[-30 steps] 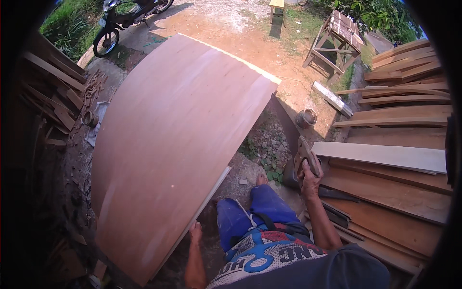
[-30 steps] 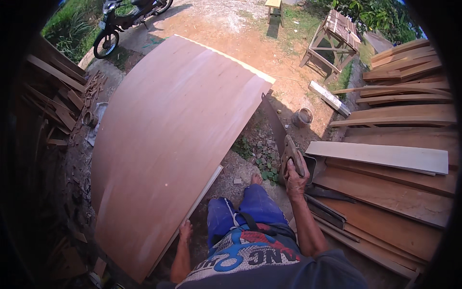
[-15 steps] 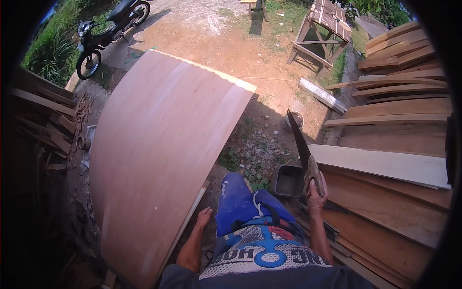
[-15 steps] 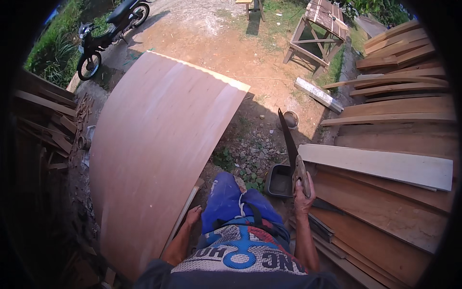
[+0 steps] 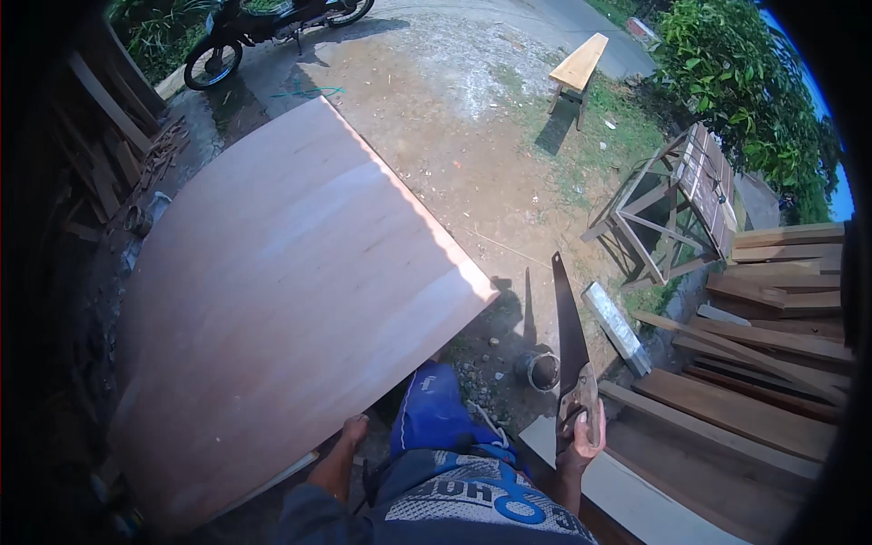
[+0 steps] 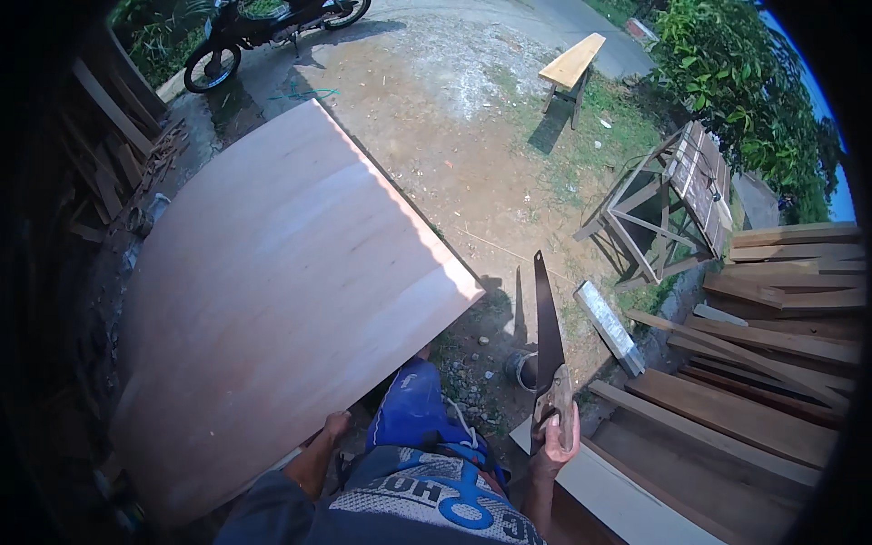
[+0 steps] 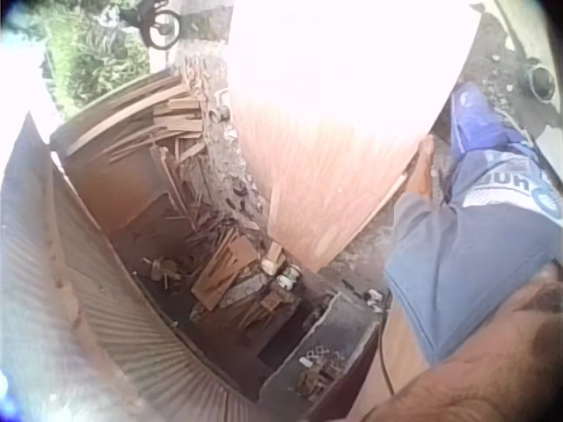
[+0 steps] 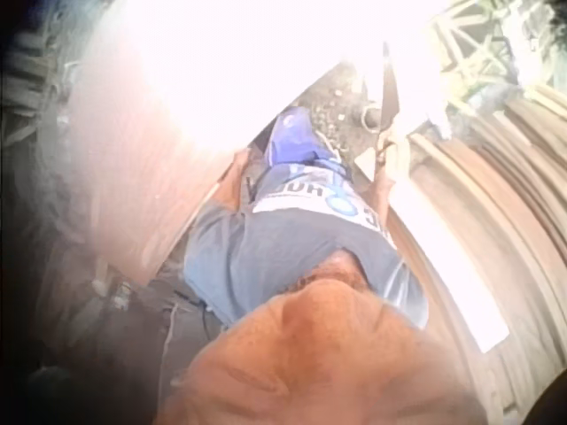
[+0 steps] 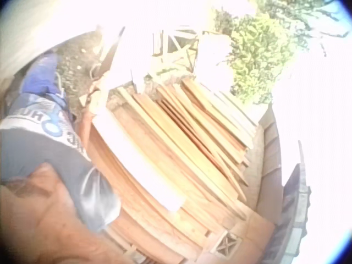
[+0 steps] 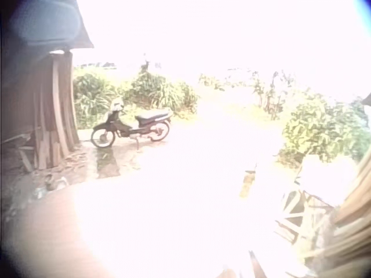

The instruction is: The person positions a large sheet of plywood on a workbench, then uses a hand saw to cut it into two pieces. The person repositions the sheet and continues sawing until the cut is complete.

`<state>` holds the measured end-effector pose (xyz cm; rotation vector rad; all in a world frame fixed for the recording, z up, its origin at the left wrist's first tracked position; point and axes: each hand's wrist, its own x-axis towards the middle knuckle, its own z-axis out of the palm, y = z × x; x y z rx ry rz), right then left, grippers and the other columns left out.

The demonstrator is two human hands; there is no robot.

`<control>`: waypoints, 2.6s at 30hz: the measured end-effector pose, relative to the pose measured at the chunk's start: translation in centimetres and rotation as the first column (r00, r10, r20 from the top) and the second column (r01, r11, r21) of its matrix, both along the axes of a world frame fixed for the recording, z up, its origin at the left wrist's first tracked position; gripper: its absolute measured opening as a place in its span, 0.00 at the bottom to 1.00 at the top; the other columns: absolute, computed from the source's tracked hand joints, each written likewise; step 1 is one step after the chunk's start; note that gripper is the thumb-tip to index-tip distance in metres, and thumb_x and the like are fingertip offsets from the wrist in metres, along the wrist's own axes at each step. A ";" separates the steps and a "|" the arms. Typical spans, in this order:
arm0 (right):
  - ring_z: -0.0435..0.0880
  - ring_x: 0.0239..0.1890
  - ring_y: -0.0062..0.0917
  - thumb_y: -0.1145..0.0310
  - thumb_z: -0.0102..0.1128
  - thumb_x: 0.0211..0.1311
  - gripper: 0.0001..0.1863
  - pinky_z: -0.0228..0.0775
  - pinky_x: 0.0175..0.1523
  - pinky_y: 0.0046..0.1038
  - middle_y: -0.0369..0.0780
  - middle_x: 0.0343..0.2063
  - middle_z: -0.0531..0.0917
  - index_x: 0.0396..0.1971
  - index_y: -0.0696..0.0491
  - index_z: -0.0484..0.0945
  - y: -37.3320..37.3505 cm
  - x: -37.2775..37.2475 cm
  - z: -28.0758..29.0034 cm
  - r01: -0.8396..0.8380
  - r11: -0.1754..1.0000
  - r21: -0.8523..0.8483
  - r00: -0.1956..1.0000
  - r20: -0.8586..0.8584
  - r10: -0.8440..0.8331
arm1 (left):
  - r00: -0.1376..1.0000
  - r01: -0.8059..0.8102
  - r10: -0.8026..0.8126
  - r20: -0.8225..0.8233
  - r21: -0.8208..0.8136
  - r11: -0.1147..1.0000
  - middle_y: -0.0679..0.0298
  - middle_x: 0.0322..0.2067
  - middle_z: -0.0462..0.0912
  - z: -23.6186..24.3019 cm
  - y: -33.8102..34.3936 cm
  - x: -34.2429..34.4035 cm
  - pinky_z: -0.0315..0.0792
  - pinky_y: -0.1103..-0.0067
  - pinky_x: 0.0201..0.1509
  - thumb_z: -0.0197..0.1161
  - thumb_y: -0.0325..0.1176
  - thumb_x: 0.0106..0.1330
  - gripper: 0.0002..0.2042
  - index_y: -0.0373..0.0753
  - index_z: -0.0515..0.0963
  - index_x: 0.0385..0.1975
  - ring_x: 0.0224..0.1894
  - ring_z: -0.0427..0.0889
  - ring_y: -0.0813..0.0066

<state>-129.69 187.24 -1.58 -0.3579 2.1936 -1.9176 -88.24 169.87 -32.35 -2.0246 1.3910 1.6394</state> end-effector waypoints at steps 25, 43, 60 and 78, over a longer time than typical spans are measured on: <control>0.69 0.25 0.15 0.64 0.60 0.66 0.31 0.60 0.32 0.21 0.35 0.32 0.78 0.66 0.61 0.67 -42.5 -50.1 -4.1 -0.862 0.461 0.210 0.503 0.245 0.829 | 0.452 -0.891 0.886 -0.102 -0.108 0.442 0.54 0.50 0.85 0.8 -5.0 -54.9 0.73 0.72 0.59 0.56 0.43 0.71 0.19 0.37 0.80 0.53 0.53 0.83 0.61; 0.65 0.24 0.13 0.64 0.61 0.66 0.31 0.55 0.30 0.19 0.32 0.31 0.76 0.66 0.60 0.67 -70.0 -38.4 -8.3 -0.976 0.068 0.209 0.106 0.180 0.978 | -0.994 -0.078 -0.013 -0.106 0.803 -0.591 0.50 0.76 0.40 -12.1 -42.7 -65.9 0.53 0.58 0.75 0.58 0.51 0.71 0.35 0.59 0.49 0.75 0.76 0.46 0.45; 0.61 0.23 0.11 0.63 0.61 0.67 0.31 0.50 0.28 0.17 0.30 0.30 0.74 0.66 0.60 0.67 -99.9 -18.7 -8.1 -0.985 -0.140 0.097 -0.145 -0.045 0.988 | -0.891 0.173 -0.385 -0.240 0.605 -0.777 0.64 0.28 0.75 -20.5 -51.9 -59.0 0.73 0.70 0.27 0.50 0.73 0.64 0.33 0.46 0.71 0.46 0.27 0.76 0.67; 0.59 0.21 0.08 0.65 0.60 0.68 0.30 0.48 0.26 0.15 0.24 0.20 0.62 0.67 0.57 0.65 -104.7 4.5 -8.6 -0.870 -0.461 -0.174 -0.483 0.114 0.868 | -0.901 0.122 -0.299 -0.315 0.476 -0.871 0.46 0.60 0.72 -5.5 -50.0 -39.4 0.69 0.50 0.66 0.44 0.63 0.74 0.34 0.37 0.66 0.64 0.63 0.73 0.49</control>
